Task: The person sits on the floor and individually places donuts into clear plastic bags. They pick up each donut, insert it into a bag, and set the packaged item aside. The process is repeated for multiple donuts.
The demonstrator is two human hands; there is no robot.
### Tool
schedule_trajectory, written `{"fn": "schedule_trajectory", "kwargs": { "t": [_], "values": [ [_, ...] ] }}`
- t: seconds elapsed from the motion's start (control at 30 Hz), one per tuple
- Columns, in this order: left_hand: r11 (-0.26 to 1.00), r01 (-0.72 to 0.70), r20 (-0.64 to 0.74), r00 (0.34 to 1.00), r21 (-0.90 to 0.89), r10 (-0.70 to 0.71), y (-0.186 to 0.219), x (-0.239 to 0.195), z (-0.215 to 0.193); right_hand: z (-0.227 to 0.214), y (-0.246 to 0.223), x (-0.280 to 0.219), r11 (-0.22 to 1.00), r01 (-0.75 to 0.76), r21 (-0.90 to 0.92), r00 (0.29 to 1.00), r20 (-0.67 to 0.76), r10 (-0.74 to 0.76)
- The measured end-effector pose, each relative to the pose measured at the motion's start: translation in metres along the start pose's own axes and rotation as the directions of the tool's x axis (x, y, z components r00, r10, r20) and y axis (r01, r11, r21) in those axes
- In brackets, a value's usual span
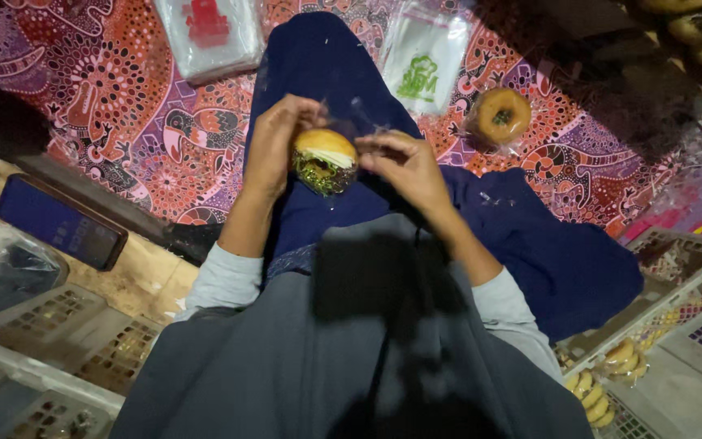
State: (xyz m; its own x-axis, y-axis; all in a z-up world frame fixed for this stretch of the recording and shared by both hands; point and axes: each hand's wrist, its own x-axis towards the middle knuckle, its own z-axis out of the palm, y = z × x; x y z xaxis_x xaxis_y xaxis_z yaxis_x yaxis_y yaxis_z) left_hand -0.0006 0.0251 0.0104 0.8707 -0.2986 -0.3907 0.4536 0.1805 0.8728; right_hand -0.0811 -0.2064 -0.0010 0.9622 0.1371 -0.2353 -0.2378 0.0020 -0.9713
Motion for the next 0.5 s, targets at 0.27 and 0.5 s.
{"fn": "schedule_trajectory", "kwargs": {
  "t": [0.27,0.5],
  "values": [
    [0.909,-0.396,-0.06,0.912,0.13,0.406,0.019,-0.013,0.009,0.015,-0.062,0.024,0.943,0.2,-0.266,0.922,-0.273,-0.273],
    [0.713,-0.523,-0.18,0.733,0.467,0.656,0.001,-0.019,0.022,0.016,-0.035,0.042,0.84,0.32,-0.438,0.813,-0.329,-0.481]
  ]
}}
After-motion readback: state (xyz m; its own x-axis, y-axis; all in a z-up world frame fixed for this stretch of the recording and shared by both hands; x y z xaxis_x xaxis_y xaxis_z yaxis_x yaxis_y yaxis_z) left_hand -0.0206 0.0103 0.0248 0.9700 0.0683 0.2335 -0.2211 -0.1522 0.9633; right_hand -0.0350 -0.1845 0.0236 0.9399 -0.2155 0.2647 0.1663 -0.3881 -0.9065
